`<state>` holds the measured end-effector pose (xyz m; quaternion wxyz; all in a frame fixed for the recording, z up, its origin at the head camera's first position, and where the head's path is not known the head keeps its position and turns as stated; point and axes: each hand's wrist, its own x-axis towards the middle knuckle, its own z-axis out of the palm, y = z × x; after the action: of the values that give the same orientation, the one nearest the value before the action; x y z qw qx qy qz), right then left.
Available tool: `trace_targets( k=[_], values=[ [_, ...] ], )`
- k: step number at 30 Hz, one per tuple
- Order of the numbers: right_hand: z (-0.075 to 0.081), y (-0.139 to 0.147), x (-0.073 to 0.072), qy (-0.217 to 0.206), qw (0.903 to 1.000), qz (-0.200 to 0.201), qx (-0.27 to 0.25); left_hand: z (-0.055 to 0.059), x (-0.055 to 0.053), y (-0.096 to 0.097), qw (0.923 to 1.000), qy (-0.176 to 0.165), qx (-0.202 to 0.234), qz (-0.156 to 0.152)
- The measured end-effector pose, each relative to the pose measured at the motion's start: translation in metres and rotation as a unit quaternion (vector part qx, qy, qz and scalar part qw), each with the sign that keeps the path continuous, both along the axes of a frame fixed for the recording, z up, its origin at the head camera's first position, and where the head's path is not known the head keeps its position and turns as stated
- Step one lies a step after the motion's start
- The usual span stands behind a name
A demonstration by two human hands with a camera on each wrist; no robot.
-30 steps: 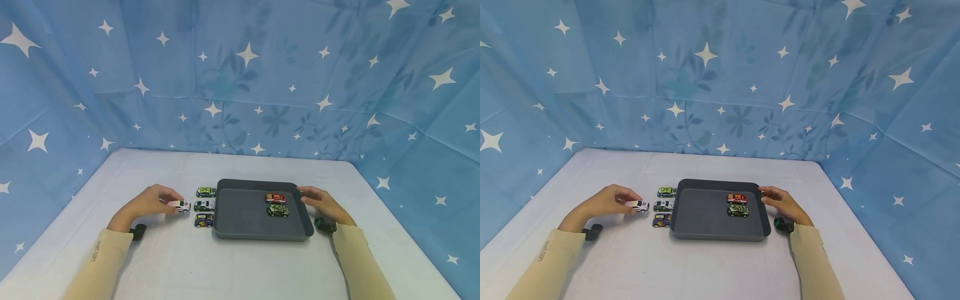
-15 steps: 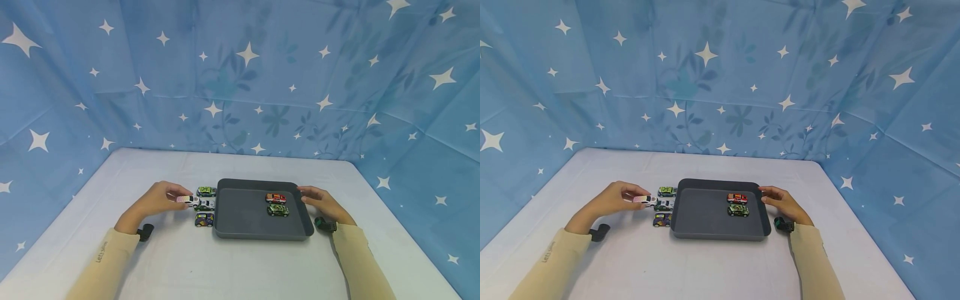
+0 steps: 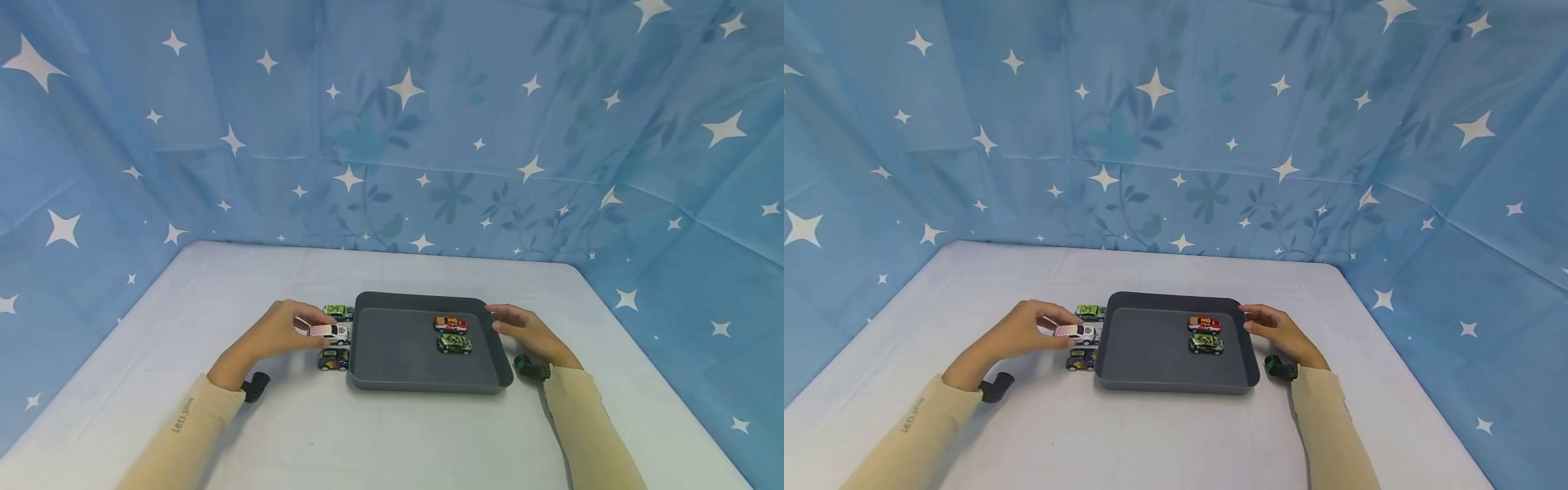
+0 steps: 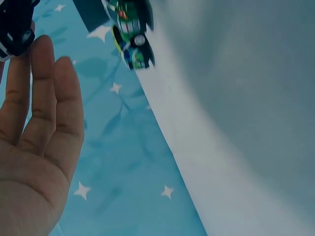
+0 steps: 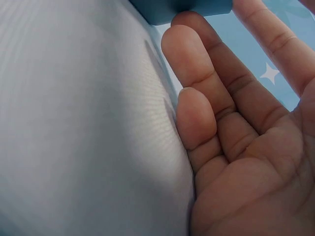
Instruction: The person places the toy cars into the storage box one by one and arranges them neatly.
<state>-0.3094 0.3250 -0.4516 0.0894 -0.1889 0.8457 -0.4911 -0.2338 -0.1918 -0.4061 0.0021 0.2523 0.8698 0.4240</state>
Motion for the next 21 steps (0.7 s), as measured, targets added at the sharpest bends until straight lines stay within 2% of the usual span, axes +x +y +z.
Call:
trace_targets(
  k=[13,21],
  values=[
    [0.002,-0.001,0.0,-0.003,1.0,-0.006,0.007,0.0,0.002,0.026,0.9998,0.002,-0.008,-0.02],
    [0.001,-0.001,0.0,0.001,1.0,0.001,0.004,0.005,0.001,0.049,0.9979,-0.041,0.027,-0.041]
  ],
)
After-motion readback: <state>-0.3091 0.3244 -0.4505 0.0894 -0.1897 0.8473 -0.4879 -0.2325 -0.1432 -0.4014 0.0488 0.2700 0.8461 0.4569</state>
